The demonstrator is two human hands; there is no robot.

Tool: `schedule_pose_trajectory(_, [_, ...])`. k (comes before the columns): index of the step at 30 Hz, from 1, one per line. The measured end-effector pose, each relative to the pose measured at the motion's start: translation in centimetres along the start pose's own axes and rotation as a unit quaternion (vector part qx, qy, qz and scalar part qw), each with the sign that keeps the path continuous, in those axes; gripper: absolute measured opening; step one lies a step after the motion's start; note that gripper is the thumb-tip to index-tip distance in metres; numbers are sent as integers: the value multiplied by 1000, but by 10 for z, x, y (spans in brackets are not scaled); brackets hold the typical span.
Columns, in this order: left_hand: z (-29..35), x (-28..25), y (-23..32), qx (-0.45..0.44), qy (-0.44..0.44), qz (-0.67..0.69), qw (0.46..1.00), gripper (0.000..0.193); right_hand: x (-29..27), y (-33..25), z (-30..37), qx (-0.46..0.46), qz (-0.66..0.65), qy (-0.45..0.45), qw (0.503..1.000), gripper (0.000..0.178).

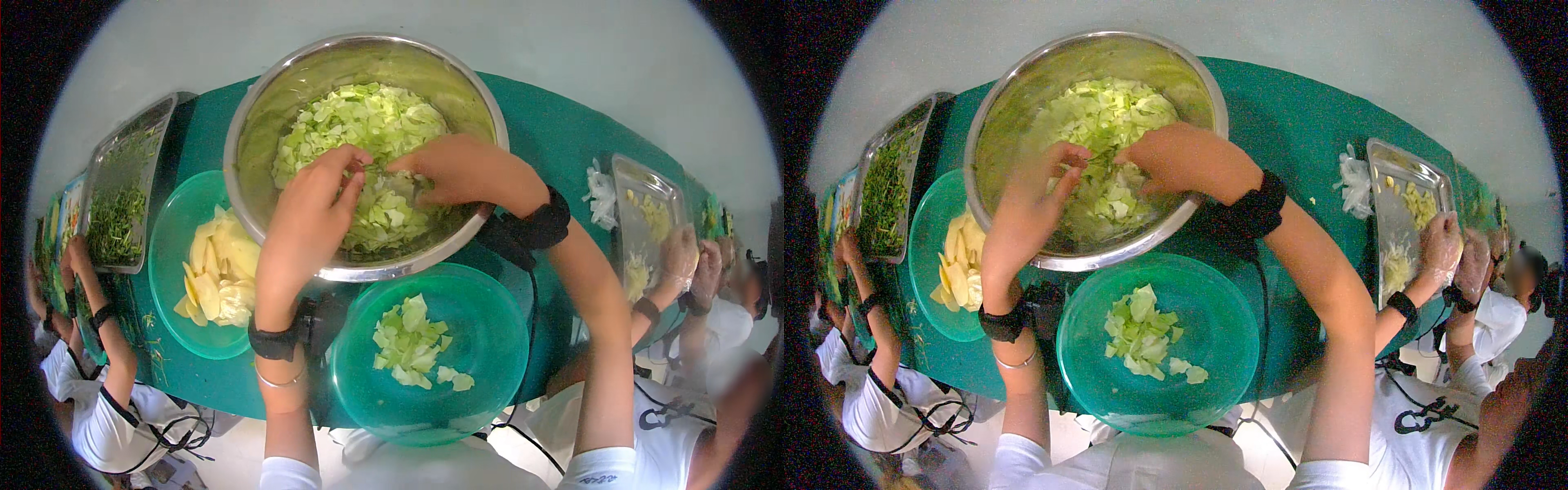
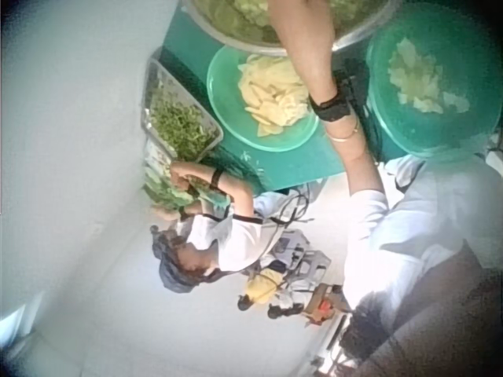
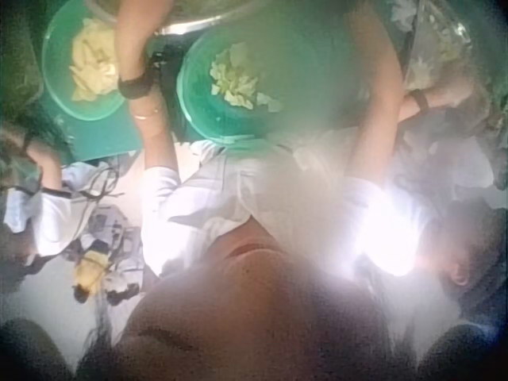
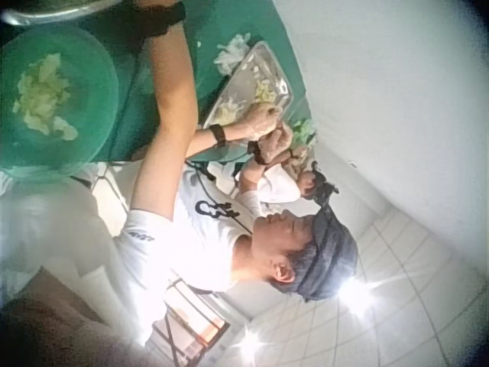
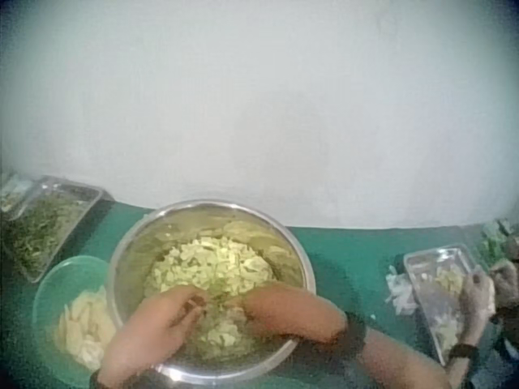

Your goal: Tearing cabbage leaves into smaller pieces by hand and placing them into a large metal bowl.

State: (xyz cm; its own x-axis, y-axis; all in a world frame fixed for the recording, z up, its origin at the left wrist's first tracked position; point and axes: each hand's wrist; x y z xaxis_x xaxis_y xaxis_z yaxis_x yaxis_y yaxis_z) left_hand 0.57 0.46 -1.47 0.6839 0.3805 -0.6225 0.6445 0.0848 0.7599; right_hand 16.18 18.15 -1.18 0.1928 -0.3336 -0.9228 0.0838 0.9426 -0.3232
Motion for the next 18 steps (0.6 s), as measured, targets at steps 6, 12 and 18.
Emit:
schedule_pose_trajectory(6, [0,2,2,-6,-1,-8,1000,17,16,13,-1,-1,58,51,997,78])
schedule_pose_trajectory(12, [0,1,2,-22,-7,-15,1000,17,14,15,1,-48,113,51,991,81])
schedule_pose_trajectory(18, [1,2,2,-22,-2,-22,1000,17,16,18,0,-2,42,23,999,60])
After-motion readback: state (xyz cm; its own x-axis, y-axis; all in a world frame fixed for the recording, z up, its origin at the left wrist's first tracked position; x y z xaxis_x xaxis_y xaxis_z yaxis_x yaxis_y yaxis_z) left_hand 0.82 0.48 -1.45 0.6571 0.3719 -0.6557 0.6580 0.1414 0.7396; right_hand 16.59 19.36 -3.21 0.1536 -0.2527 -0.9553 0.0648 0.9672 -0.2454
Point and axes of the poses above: each hand's wrist, its own z-axis away from the middle knuckle, its own x-axis out of the palm, y = z × x, and after that the axes turned 6 degrees about -x, right-handed
